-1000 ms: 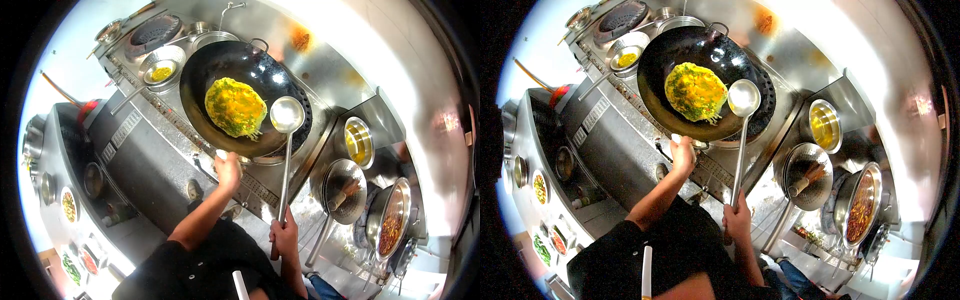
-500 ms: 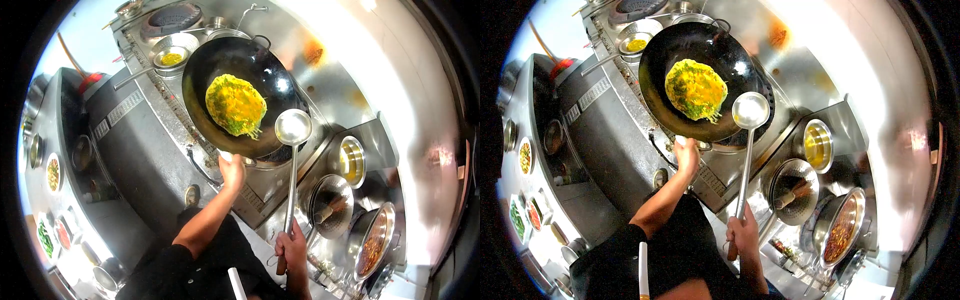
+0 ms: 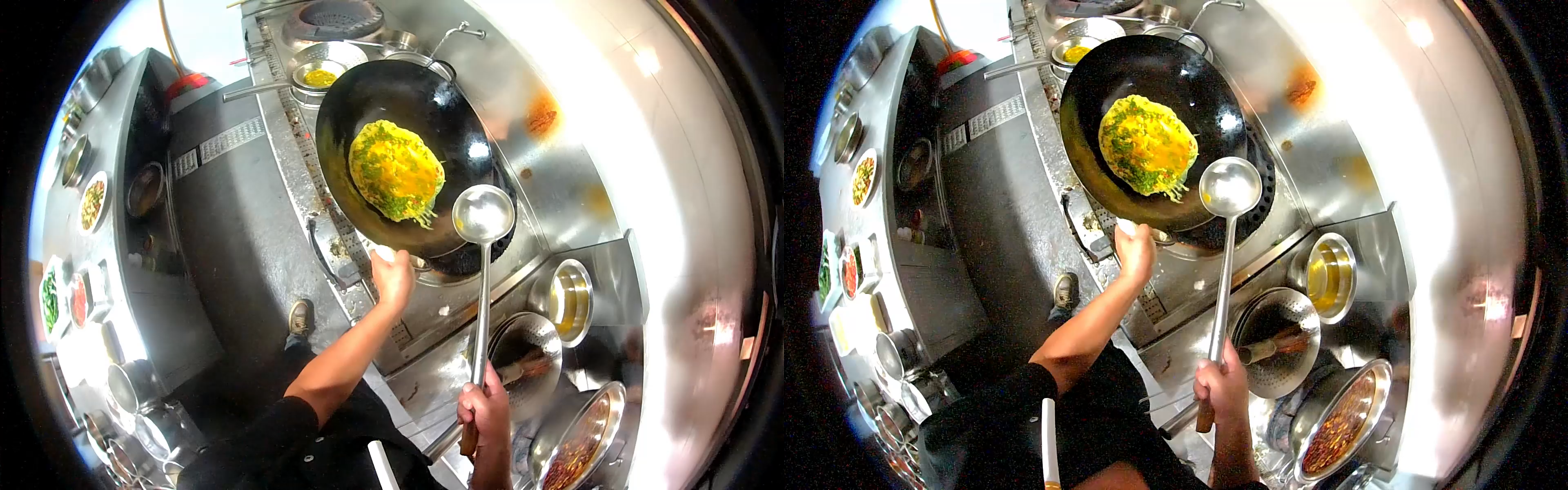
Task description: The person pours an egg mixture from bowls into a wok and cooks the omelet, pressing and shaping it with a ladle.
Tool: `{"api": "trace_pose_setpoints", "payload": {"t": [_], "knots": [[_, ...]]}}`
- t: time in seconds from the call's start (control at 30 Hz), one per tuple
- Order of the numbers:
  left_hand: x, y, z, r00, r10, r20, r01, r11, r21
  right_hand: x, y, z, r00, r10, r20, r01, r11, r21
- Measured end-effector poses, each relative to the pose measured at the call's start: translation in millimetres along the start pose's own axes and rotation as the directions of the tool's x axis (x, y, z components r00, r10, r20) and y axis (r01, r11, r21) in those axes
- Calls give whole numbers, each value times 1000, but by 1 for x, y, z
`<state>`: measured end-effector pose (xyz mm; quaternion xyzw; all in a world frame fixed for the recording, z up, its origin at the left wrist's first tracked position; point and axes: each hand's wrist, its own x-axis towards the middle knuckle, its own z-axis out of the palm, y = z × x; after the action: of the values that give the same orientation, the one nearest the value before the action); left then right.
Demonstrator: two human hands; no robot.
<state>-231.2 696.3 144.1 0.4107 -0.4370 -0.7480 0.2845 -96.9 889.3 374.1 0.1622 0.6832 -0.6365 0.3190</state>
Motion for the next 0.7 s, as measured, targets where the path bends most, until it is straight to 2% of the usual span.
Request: {"api": "trace_pose_setpoints", "payload": {"t": [0.1,0.2,0.3,0.53,0.7], "knots": [[-3,1,2,1000,-27,0,27,999,39,7,3,-10,1000,3,22,-3,1000,1],[-6,-4,6,996,69,-53,-66,997,43,11,6,-13,1000,9,2,-9,1000,-4],[-15,7,11,991,101,-87,-92,991,94,13,10,-17,1000,4,17,-5,1000,18],[-27,1,11,993,60,-104,-49,994,99,10,10,-18,1000,-23,8,23,999,-25],[-32,0,16,981,124,-146,-105,986,131,4,6,-16,999,12,-33,-11,1000,20]]}}
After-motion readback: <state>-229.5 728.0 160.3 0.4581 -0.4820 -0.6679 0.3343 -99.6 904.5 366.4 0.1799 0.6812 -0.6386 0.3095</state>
